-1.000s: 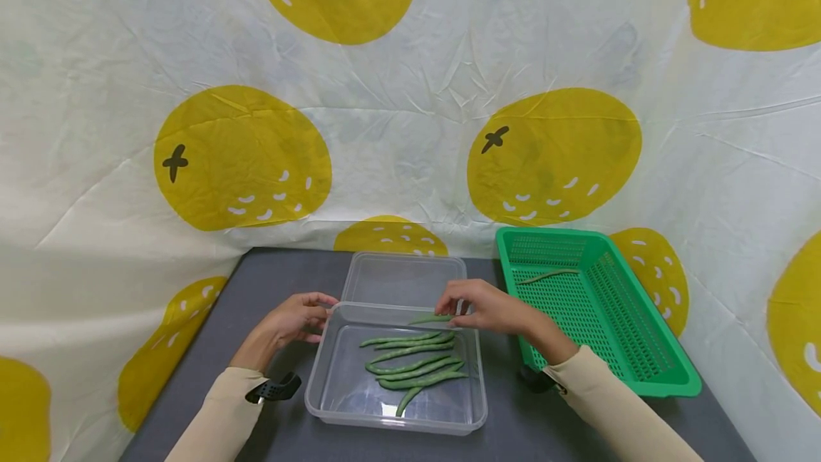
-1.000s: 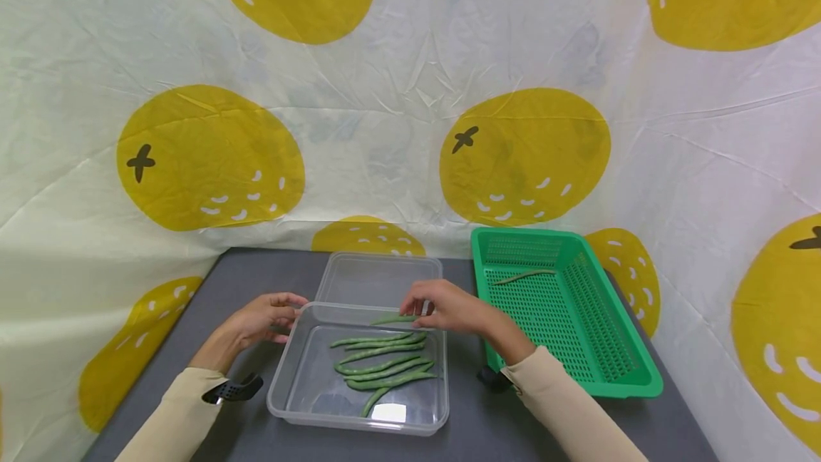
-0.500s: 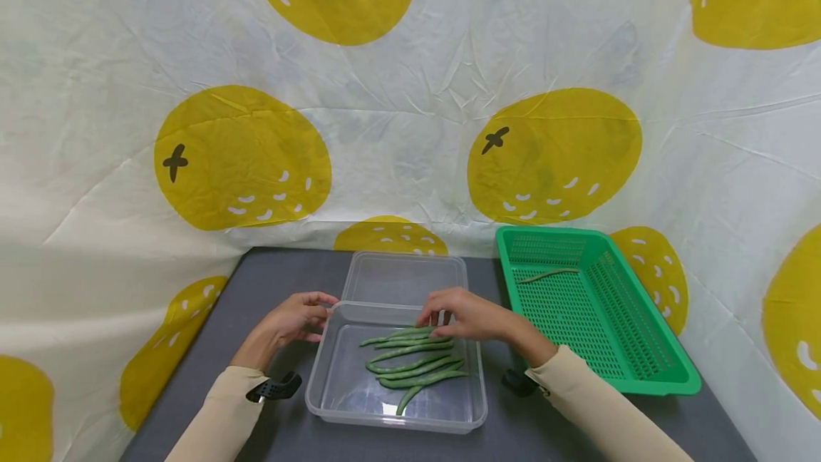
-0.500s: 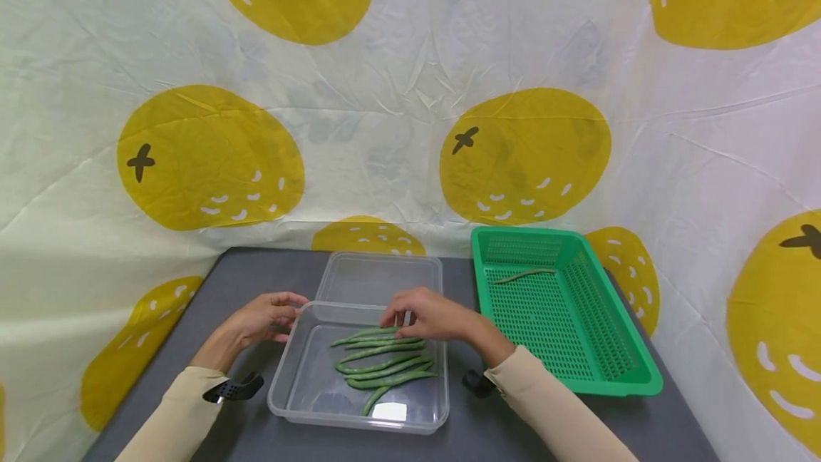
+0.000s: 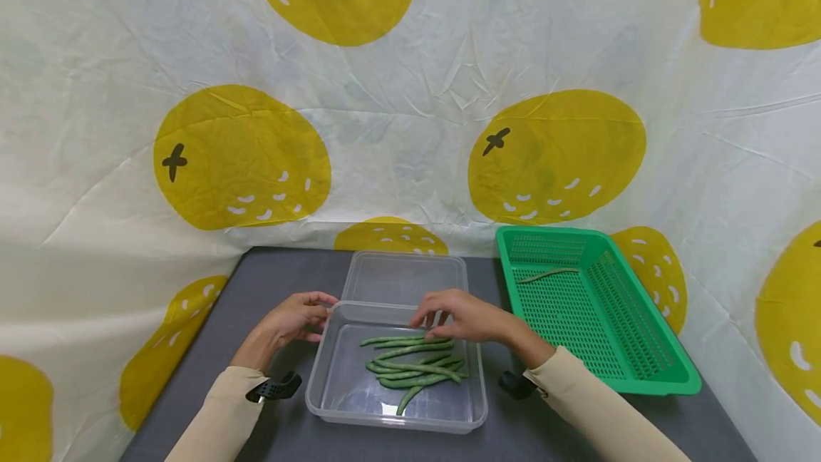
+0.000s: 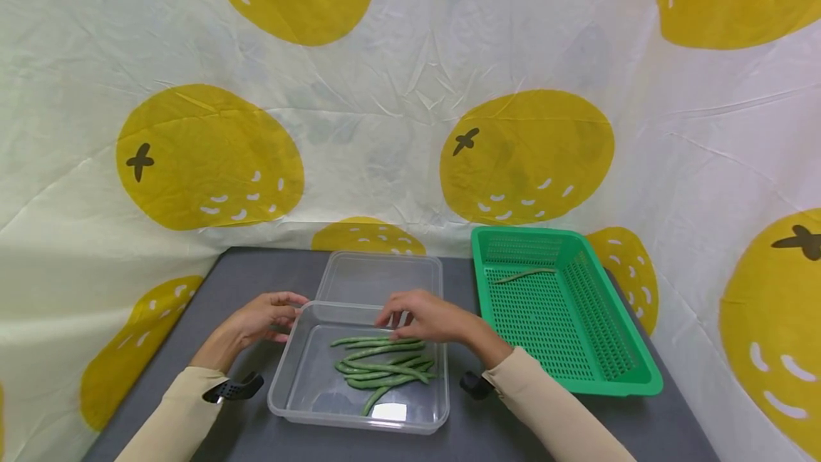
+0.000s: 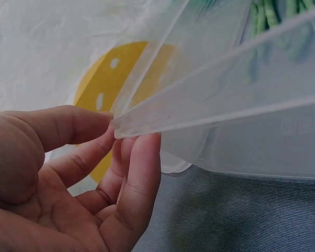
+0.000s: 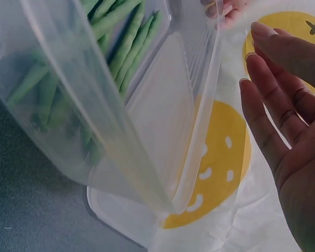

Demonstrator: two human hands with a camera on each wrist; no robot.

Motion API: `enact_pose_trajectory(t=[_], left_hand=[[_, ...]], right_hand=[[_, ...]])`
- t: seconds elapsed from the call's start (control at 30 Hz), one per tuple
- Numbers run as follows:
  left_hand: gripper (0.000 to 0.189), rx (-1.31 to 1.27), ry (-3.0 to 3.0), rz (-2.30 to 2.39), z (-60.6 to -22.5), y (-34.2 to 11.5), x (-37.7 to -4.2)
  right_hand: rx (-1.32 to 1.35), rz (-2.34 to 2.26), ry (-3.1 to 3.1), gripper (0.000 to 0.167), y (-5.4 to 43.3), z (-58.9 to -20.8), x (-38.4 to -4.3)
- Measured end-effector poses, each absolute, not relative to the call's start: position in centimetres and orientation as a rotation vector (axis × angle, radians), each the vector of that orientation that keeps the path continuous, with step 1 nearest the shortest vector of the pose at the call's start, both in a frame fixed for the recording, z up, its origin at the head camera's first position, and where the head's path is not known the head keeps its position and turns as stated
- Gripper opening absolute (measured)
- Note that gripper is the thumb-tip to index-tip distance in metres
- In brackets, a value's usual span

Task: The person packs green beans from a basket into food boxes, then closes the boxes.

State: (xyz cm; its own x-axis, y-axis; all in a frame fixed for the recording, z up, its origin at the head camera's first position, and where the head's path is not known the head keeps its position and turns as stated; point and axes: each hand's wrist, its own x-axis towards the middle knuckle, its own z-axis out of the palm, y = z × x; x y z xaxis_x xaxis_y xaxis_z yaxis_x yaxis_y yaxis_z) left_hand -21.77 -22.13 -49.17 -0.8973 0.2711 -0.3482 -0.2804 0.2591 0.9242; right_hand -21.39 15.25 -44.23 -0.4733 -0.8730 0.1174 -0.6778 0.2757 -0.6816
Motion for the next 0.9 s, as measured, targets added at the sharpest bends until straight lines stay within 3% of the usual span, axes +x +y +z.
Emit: enact_pose_trajectory(t=[0.9], left_hand=[[0.039, -0.014, 2.086, 1.689, -49.6, -22.2, -21.8]], right_hand=[[-1.367, -1.135, 2.326, 0.029, 21.2, -43.9, -22.8]])
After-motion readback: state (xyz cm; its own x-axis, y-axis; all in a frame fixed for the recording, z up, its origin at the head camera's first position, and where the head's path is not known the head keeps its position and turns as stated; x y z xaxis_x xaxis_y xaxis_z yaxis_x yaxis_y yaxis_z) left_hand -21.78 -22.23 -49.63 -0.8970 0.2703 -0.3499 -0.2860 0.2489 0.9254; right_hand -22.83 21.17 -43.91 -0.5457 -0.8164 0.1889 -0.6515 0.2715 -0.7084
